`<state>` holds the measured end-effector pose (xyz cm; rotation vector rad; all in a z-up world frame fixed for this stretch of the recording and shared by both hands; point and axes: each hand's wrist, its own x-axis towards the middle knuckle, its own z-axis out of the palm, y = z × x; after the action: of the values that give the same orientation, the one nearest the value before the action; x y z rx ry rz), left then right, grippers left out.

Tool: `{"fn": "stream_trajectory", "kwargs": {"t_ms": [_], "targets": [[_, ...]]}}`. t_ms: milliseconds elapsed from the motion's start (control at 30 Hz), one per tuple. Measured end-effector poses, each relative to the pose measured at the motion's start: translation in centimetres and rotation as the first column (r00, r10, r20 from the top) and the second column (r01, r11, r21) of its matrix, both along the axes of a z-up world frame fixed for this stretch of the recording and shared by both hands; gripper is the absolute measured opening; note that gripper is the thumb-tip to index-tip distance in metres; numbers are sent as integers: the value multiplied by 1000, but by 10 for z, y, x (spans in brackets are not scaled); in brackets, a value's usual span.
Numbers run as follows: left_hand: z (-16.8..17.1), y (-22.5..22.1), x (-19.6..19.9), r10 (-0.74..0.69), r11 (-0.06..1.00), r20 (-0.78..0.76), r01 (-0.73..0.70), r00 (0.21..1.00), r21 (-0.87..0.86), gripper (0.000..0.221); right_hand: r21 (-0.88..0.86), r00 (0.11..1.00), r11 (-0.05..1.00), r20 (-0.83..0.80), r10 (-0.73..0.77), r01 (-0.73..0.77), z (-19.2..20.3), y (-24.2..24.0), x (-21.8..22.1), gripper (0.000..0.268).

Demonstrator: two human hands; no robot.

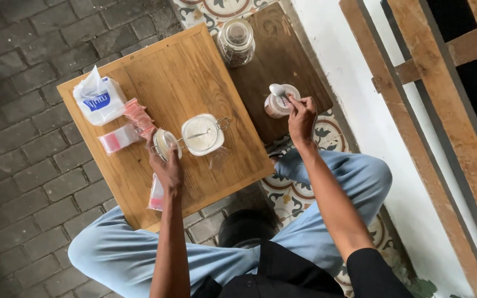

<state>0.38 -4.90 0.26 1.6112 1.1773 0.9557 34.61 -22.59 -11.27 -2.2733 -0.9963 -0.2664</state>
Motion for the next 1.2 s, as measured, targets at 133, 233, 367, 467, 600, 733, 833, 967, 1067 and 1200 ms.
{"fn": "stream_trajectory", "kwargs": {"t_ms": [133, 233, 367, 467, 600, 733, 833, 967, 1067, 1200], "targets": [[8, -1, 3, 3, 1000, 5, -3, 1000, -23, 68, 29, 1000, 1000, -8, -12, 12, -2, -1, 3, 19], [-14, 4, -3, -20, 1000, 18, 20, 1000, 14, 64, 46, 999, 999, -51, -11, 14, 18, 0, -6, 19], [-11, 1, -6, -14, 999, 35, 13, 999, 36, 64, -22, 999, 1000, 43, -19, 20, 66, 10, -40, 18], [2, 0, -2, -13, 1000, 47, 12, 999, 14, 62, 64, 985, 987, -83, 153, -148, 62, 29, -74, 17], [2, 9, -5, -56, 998, 80, 55, 995, 16, 65, 192, 812, 912, -415, 410, -363, 76, 63, -127, 35], [2, 10, -8, -65, 997, 121, 69, 990, -28, 68, 125, 750, 870, -459, 477, -477, 61, 109, -135, 42], [-5, 15, -8, -64, 996, 126, 70, 990, -50, 72, -190, 808, 825, -405, 427, -532, 45, 125, -129, 25], [-28, 27, -5, -83, 991, 203, 102, 976, -88, 71, -301, 905, 862, -257, 339, -408, 43, 119, -127, 15], [-37, 34, 11, -95, 980, 257, 136, 962, -147, 66, -301, 944, 899, -195, 267, -317, 53, 107, -121, 12], [-45, 46, 40, 10, 934, 259, 83, 966, -347, 62, -274, 965, 932, -178, 193, -237, 61, 92, -103, 11]]}}
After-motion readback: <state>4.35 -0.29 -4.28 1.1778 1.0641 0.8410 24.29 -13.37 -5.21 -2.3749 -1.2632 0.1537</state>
